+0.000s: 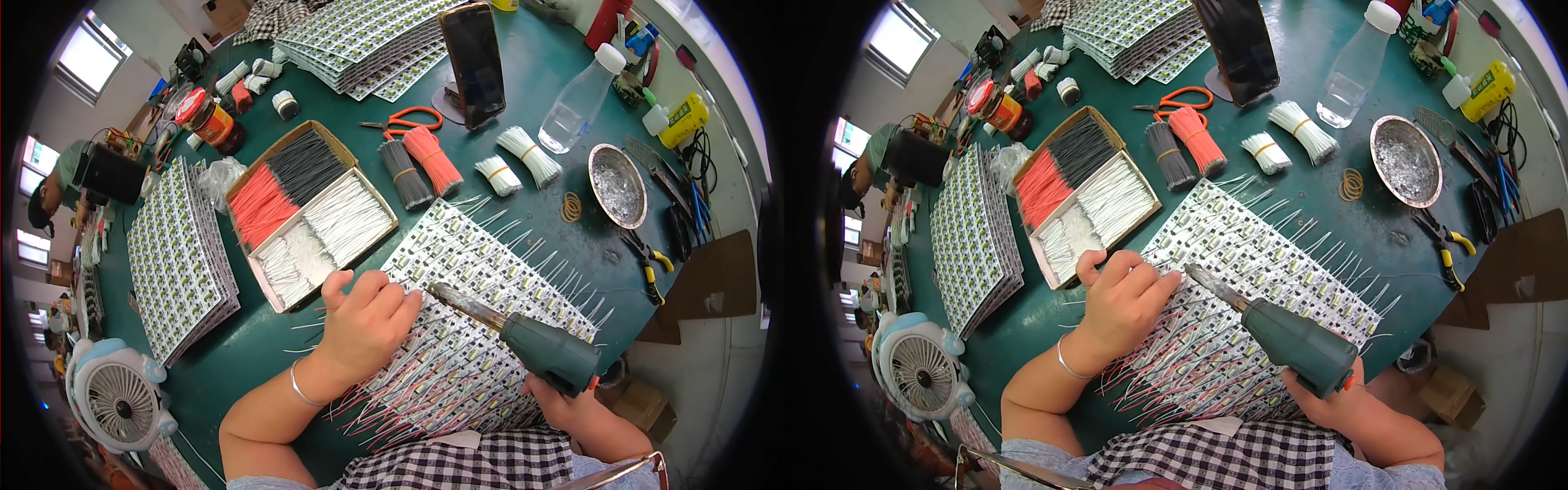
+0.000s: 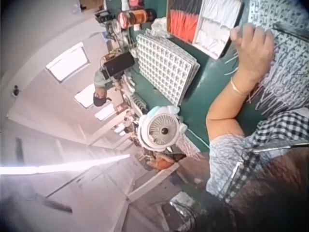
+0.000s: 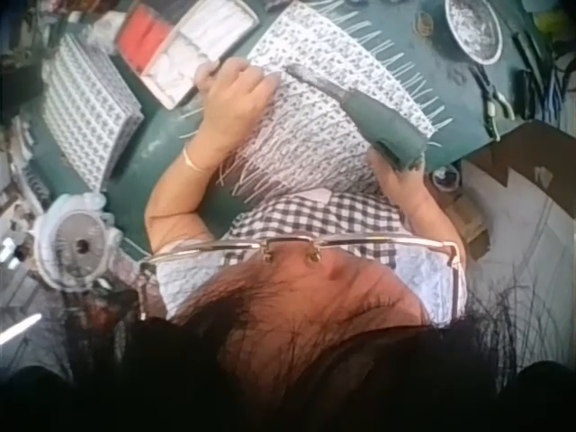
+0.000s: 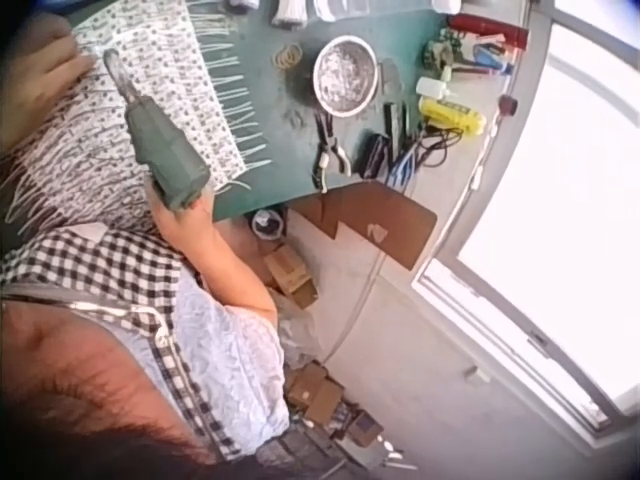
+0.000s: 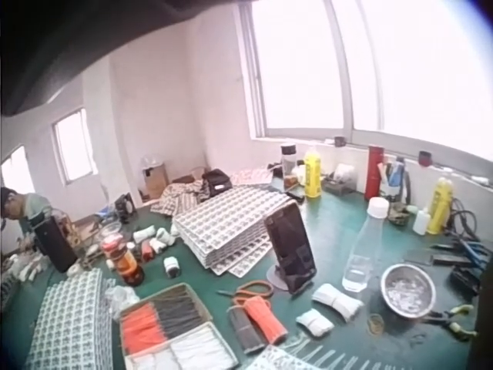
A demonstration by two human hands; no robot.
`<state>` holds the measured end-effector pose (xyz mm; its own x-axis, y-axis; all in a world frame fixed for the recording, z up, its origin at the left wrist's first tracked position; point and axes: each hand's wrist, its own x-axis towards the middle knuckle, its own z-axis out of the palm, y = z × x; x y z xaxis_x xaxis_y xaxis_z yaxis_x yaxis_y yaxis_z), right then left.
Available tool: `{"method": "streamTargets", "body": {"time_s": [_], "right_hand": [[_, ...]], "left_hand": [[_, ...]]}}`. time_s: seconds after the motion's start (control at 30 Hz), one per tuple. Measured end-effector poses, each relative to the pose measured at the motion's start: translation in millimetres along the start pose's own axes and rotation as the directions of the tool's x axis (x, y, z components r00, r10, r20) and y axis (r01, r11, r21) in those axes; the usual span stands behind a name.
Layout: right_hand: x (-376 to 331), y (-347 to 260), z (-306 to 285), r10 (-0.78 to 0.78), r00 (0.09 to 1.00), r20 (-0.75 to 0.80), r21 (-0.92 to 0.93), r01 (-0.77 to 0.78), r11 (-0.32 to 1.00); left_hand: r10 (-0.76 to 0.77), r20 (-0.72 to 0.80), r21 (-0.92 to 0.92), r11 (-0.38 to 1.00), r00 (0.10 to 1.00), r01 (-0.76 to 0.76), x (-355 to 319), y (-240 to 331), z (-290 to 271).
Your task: The person takes wires from a box, inserts them into circuit boards by hand, and solders them in place using a soldering iron.
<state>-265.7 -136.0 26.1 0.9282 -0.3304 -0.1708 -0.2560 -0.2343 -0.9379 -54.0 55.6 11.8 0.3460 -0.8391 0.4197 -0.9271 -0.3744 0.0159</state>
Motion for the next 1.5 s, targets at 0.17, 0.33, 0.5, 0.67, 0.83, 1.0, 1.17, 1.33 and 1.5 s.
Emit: {"method": "streamTargets", "body": {"time_s": [0.17,0.33,0.5,0.67,0.83,1.0,1.17,1.33,1.5], "right_hand": [[1.5,0.3,1.5,0.023,1.0,0.013,-0.022,-0.023,0.999],[1.1,0.1,1.8,0.084,0.996,0.018,0.032,-0.085,0.996],[8.5,-7.7,0.2,-0.131,0.985,0.113,-0.269,0.157,0.95],[5.9,-3.2,3.1,-0.13,0.989,0.068,-0.167,0.14,0.976],[-5.7,4.2,-6.6,-0.128,0.991,-0.033,-0.057,0.126,0.99],[-14.7,6.0,-7.8,-0.056,0.995,-0.08,0.083,0.062,0.995],[-21.7,4.4,-10.6,0.059,0.994,-0.094,0.198,-0.039,0.979],[-28.4,20.1,-11.5,-0.053,0.999,-0.014,-0.08,0.051,0.995],[-28.1,23.0,-4.5,-0.017,0.999,-0.03,-0.055,0.015,0.998]], "left_hand": [[-0.003,0.001,0.007,1.0,1.0,0.003,0.3,0.4,-0.1],[-0.002,0.027,-0.002,1.0,1.0,0.002,2.3,-1.0,-0.3],[0.002,0.028,-0.008,1.0,1.0,-0.002,2.6,-2.0,0.3],[0.005,0.029,-0.007,1.0,1.0,-0.005,4.2,-1.9,-0.4],[0.004,0.041,-0.008,1.0,0.999,-0.003,3.0,-0.9,-1.4],[-0.016,0.039,-0.097,0.995,0.999,0.02,4.7,-6.6,-2.2],[-0.014,-0.02,-0.105,0.994,1.0,0.012,15.0,4.2,-19.3],[0.022,-0.008,-0.09,0.996,1.0,-0.022,7.4,11.2,-3.9],[0.038,0.049,-0.121,0.992,0.998,-0.032,4.7,10.0,1.7]]}}
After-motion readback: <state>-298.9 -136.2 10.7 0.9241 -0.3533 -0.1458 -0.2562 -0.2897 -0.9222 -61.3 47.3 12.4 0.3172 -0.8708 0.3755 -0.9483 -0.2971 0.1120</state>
